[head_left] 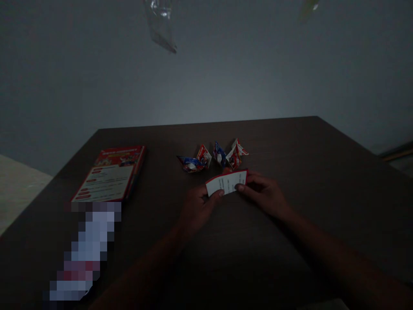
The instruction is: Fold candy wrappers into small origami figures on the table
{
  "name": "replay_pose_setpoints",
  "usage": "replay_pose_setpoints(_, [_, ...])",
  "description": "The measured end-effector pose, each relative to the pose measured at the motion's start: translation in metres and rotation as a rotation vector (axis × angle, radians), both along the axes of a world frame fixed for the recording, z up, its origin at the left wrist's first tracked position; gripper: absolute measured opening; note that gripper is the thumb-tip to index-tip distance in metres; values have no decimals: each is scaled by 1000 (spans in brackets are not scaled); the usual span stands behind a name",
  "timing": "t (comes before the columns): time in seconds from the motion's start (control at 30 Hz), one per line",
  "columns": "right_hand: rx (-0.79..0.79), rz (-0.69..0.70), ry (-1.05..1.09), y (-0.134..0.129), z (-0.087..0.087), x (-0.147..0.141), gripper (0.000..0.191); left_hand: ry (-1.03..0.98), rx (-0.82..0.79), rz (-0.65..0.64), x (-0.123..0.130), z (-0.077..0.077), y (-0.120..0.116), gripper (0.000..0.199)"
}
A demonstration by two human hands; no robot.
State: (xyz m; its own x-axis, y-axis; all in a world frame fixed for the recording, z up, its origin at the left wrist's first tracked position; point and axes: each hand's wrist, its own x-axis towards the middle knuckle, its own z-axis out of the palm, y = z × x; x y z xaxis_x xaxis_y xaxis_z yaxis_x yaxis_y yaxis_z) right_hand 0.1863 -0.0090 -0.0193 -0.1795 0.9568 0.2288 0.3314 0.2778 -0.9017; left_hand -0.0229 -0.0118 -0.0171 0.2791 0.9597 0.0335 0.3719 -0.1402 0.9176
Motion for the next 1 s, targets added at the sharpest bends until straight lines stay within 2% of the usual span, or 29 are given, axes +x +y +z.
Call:
replay_pose_setpoints(0.13, [-213,-48,179,2,1,-8,25,-92,-2,77,1,-1,-1,25])
replay_pose_setpoints(0.23, [-299,-55,230,1,3,-10,30,-144,-45,62,2,-1,-2,26])
replay_pose_setpoints(0.37, [-236,-104,207,-1,4,-10,29,-211,-113,42,2,-2,-1,25])
replay_pose_setpoints(0.57, [-121,-132,233,-3,1,-13,21,-282,-122,147,7,-3,2,28])
replay_pose_setpoints(0.7, [-62,-157,249,-6,-1,-13,16,-311,-24,140,6,-3,1,28])
replay_pose_setpoints(0.8, [-16,-155,214,-6,-3,-8,15,-196,63,96,-1,-3,0,26])
replay_pose_setpoints(0.9, [84,-106,159,-2,-5,0,12,19,307,-17,-10,-1,1,22])
replay_pose_setpoints(0.97, [180,-79,80,2,-7,6,10,103,462,-154,-14,1,2,22])
replay_pose_setpoints(1.0, [228,-77,26,4,-7,9,9,164,483,-220,-15,3,3,25])
